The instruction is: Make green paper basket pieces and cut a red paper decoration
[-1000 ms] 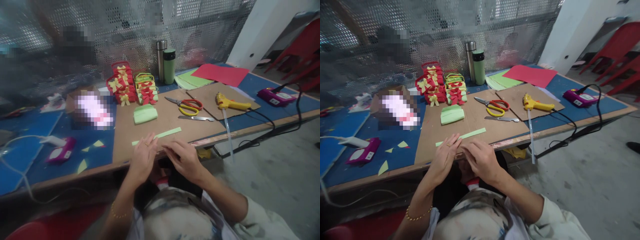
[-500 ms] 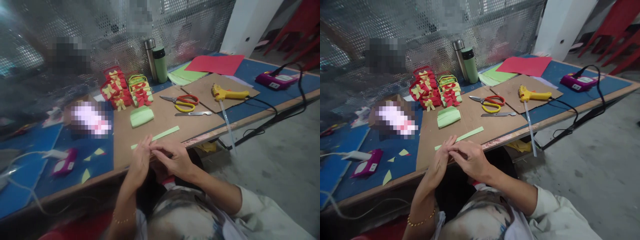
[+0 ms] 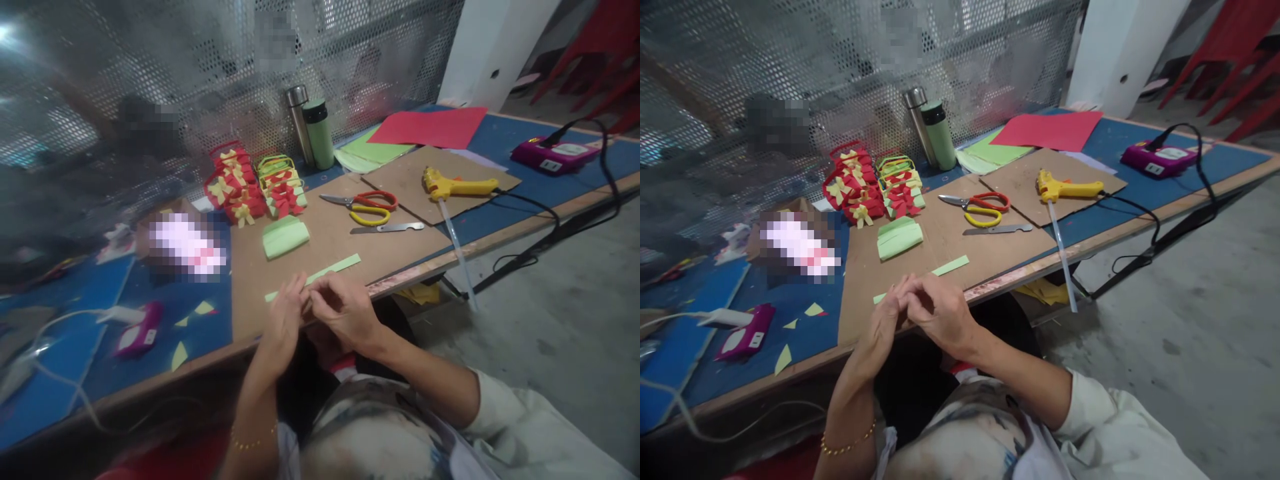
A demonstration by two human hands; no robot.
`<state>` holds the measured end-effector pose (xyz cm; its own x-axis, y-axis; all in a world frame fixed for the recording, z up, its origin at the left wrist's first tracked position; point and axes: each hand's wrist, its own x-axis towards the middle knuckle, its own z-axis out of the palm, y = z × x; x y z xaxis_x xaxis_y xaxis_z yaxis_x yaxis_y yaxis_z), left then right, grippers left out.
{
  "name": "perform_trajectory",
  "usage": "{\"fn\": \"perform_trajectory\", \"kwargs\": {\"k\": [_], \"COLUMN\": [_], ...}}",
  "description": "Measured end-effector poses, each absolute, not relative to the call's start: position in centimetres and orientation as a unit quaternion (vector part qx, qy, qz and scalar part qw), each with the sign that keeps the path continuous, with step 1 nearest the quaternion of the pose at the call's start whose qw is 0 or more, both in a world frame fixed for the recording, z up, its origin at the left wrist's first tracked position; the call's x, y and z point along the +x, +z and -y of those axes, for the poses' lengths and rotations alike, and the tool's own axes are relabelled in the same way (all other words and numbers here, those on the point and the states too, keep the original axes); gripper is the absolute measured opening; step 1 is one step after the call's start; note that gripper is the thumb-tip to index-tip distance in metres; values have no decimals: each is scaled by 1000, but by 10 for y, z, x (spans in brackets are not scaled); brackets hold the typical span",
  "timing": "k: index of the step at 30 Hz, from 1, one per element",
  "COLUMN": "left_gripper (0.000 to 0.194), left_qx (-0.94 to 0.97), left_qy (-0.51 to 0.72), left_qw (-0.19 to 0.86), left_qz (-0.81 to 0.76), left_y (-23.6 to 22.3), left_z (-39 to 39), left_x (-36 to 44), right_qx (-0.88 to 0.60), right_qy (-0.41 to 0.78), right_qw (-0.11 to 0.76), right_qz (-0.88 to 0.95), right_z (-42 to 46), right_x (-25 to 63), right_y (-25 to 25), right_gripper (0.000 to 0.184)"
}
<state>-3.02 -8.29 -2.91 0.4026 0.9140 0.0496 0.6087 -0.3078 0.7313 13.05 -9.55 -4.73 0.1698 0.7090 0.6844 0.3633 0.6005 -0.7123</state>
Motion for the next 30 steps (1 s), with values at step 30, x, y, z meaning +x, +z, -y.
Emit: {"fn": "perform_trajectory", "kwargs": {"k": [30], "left_gripper": [66], "left_qx": [879], "left_qy": [157], "left_qw": [104], "left_qz": [-438], "left_y": [-41], "left_z": [87], "left_x": [-25], "right_qx": [-431], "right_qy": [-57], "right_qw": [291], "right_qz": [852], "right_z": [82], "right_x": [187], "right_y": [-54], "right_gripper": [47]}}
